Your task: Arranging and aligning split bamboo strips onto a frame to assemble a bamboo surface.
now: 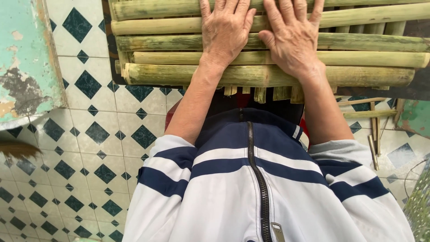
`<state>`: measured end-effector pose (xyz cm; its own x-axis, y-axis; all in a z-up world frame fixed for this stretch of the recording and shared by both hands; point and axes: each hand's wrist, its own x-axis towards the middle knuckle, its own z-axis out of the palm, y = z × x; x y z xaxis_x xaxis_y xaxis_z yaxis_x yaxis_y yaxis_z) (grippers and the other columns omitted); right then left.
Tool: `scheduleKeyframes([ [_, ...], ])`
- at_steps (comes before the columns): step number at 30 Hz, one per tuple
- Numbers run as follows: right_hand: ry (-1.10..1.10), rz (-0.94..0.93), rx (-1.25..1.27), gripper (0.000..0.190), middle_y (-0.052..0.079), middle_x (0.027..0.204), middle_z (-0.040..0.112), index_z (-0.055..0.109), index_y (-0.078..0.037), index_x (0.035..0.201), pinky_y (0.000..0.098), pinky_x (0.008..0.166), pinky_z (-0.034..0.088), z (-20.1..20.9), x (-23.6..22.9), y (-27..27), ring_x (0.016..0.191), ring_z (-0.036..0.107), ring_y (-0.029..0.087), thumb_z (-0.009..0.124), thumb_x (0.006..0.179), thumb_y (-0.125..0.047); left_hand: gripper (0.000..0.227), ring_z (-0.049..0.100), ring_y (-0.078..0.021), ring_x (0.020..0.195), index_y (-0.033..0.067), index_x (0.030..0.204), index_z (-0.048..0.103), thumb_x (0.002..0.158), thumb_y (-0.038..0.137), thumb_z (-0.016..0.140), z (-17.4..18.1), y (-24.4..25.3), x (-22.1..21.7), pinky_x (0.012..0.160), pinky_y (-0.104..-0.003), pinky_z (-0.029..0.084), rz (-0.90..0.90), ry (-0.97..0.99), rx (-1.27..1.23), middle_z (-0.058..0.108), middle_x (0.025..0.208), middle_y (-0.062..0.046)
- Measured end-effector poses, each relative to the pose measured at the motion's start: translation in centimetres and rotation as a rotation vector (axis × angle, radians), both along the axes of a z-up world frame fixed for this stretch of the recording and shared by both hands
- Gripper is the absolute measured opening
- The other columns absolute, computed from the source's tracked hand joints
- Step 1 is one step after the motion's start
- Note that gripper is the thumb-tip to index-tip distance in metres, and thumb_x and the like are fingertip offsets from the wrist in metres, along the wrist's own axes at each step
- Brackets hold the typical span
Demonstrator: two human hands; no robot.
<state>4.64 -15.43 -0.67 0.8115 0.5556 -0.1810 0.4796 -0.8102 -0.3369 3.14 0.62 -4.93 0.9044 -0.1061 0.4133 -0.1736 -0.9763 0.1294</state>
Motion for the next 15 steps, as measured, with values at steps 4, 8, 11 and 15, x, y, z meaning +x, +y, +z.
scheduleKeyframes([
  [4, -0.333, 0.189, 0.243, 0.075, 0.027, 0.139, 0.025, 0.044, 0.005, 0.138, 0.0623, 0.096, 0.004, -1.4, -1.1, -1.3, 0.128, 0.019, 0.043, 0.018, 0.099, -0.053, 0.035, 0.041, -0.0250, 0.117, 0.0126, 0.119, 0.055, 0.092, 0.034, 0.056, 0.6, 0.1, 0.0, 0.095, -0.059, 0.024, -0.003, 0.033, 0.051, 0.051, 0.123, -0.003],
  [8, -0.118, 0.084, 0.174, 0.077, 0.011, 0.146, 0.019, 0.028, -0.003, 0.142, 0.0487, 0.100, -0.006, -1.9, 1.0, -1.8, 0.132, 0.007, 0.025, 0.004, 0.093, -0.056, 0.035, 0.045, -0.0243, 0.114, 0.0141, 0.119, 0.055, 0.091, 0.035, 0.057, 0.1, 0.1, -0.1, 0.095, -0.058, 0.025, 0.015, 0.018, 0.057, 0.051, 0.122, -0.003],
  [11, -0.392, 0.084, 0.322, 0.035, 0.015, 0.124, 0.056, 0.052, -0.004, 0.127, 0.0465, 0.086, 0.025, -2.0, 2.6, -2.1, 0.115, 0.042, 0.032, 0.058, 0.092, -0.006, 0.037, 0.039, -0.0267, 0.119, 0.0112, 0.122, 0.054, 0.092, 0.031, 0.060, -0.1, 0.2, 0.2, 0.099, -0.057, 0.018, -0.023, 0.010, 0.022, 0.049, 0.126, -0.006],
  [15, -0.481, 0.137, 0.540, 0.030, 0.014, 0.107, 0.063, 0.064, -0.002, 0.111, 0.0411, 0.075, 0.039, -3.3, 3.9, -2.3, 0.097, 0.054, 0.032, 0.073, 0.083, -0.001, 0.035, 0.039, -0.0292, 0.119, 0.0111, 0.122, 0.053, 0.093, 0.030, 0.055, -0.2, 0.2, 0.2, 0.100, -0.057, 0.015, -0.048, 0.016, -0.015, 0.051, 0.124, -0.008],
])
